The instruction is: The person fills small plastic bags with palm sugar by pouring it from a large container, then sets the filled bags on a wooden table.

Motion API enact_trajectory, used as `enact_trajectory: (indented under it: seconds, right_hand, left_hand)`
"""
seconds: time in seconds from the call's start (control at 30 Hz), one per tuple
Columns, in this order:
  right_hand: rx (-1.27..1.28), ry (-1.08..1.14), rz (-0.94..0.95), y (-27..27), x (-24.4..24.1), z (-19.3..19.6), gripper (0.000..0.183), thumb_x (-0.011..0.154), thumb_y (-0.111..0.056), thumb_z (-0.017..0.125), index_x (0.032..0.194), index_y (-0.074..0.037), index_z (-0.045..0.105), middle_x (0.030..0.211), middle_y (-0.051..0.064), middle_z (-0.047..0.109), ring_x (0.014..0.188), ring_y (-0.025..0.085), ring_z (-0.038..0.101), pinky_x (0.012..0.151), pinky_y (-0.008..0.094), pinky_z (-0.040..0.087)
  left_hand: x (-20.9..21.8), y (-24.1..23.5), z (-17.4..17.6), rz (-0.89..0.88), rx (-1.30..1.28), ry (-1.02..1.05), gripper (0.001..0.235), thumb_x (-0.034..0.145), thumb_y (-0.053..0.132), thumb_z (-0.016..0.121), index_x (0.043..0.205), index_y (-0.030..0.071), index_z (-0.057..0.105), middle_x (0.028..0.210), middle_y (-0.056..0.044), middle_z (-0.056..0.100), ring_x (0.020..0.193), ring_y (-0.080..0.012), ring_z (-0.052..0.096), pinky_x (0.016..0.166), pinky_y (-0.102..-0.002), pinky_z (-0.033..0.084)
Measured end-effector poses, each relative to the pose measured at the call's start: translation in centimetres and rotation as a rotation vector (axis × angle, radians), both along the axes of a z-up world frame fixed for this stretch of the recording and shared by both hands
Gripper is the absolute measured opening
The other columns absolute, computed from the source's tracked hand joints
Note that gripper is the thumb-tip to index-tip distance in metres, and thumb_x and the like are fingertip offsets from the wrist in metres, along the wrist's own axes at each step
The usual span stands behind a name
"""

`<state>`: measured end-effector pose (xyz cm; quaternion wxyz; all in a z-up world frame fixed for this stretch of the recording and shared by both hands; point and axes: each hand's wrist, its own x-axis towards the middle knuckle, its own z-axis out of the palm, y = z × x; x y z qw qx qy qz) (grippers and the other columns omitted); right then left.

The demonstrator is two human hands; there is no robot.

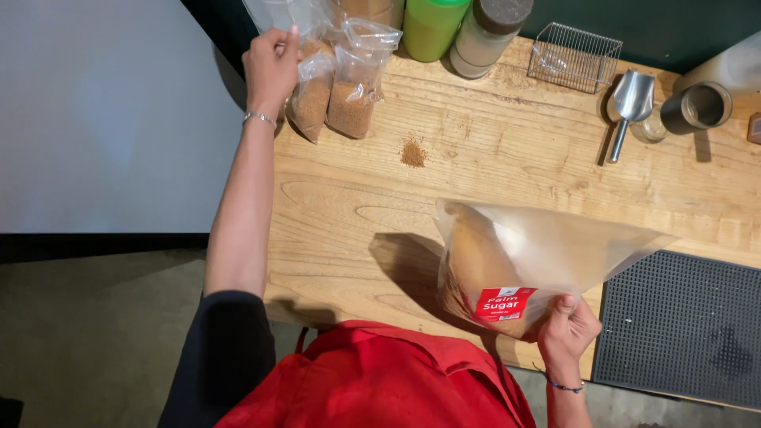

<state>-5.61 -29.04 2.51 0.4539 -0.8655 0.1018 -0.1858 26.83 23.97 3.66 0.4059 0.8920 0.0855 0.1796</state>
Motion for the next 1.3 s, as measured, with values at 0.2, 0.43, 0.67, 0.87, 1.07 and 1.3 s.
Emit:
enact_trajectory:
  seconds: [0.2, 0.43, 0.67, 0.87, 1.07, 1.3]
  right_hand:
    - [0.203, -0.202, -0.002, 1.1, 12.2, 2.7, 0.063, 0.112, -0.061, 0.049, 0.068, -0.019, 0.031, 0.062, -0.007, 0.031, 0.059, 0.009, 0.029, 0.056, 0.031, 0.024]
    - [0.645, -0.349, 0.225, 6.5, 30.1, 0.4, 0.05, 0.101, -0.062, 0.061, 0.104, -0.013, 0.07, 0.096, 0.0, 0.071, 0.092, 0.016, 0.071, 0.09, 0.037, 0.064]
    - [0.877, -0.212, 0.208, 11.2, 40.2, -7.9, 0.034, 0.108, -0.038, 0.055, 0.092, -0.012, 0.07, 0.078, 0.008, 0.076, 0.069, 0.015, 0.077, 0.066, 0.028, 0.064]
    - [0.738, 0.015, 0.352, 6.9, 41.5, -12.0, 0.021, 0.113, -0.027, 0.055, 0.115, -0.01, 0.066, 0.1, 0.006, 0.071, 0.093, 0.014, 0.07, 0.087, 0.037, 0.061]
    - [0.088, 0.25, 0.323, 3.2, 28.6, -0.2, 0.028, 0.11, -0.017, 0.069, 0.136, -0.01, 0.058, 0.121, 0.018, 0.067, 0.112, 0.033, 0.068, 0.094, 0.048, 0.056]
    - [-0.422, 0.779, 0.407, 0.5, 11.5, 1.2, 0.016, 0.097, -0.024, 0.07, 0.102, -0.014, 0.081, 0.09, 0.011, 0.077, 0.092, 0.031, 0.077, 0.084, 0.044, 0.062]
  left_hand:
    - [-9.5, -1.9, 1.5, 0.114, -0.269, -0.027, 0.049, 0.116, 0.036, 0.041, 0.073, 0.012, 0.047, 0.052, 0.0, 0.051, 0.053, -0.0168, 0.074, 0.054, -0.025, 0.04]
    - [-21.9, -7.5, -1.1, 0.094, -0.183, 0.355, 0.068, 0.114, 0.044, 0.02, 0.057, 0.013, 0.044, 0.048, -0.001, 0.041, 0.045, -0.0193, 0.047, 0.055, -0.037, 0.036]
    - [-29.4, -11.9, -6.8, 0.09, -0.556, 0.296, 0.053, 0.111, 0.028, 0.033, 0.072, 0.01, 0.064, 0.063, -0.007, 0.053, 0.066, -0.0206, 0.055, 0.069, -0.033, 0.046]
    - [-29.7, -15.1, -6.6, -0.13, -0.589, 0.279, 0.036, 0.105, 0.029, 0.047, 0.089, 0.011, 0.073, 0.063, -0.005, 0.055, 0.058, -0.0185, 0.057, 0.058, -0.03, 0.049]
    - [-27.7, -18.9, -2.2, -0.293, -0.394, 0.268, 0.022, 0.103, 0.027, 0.059, 0.091, 0.016, 0.074, 0.062, -0.003, 0.062, 0.057, -0.0198, 0.063, 0.055, -0.031, 0.053]
    - [-27.1, -24.0, -4.5, -0.362, -0.24, 0.203, 0.03, 0.09, 0.032, 0.078, 0.119, 0.029, 0.068, 0.088, 0.006, 0.072, 0.075, -0.0175, 0.07, 0.064, -0.035, 0.059]
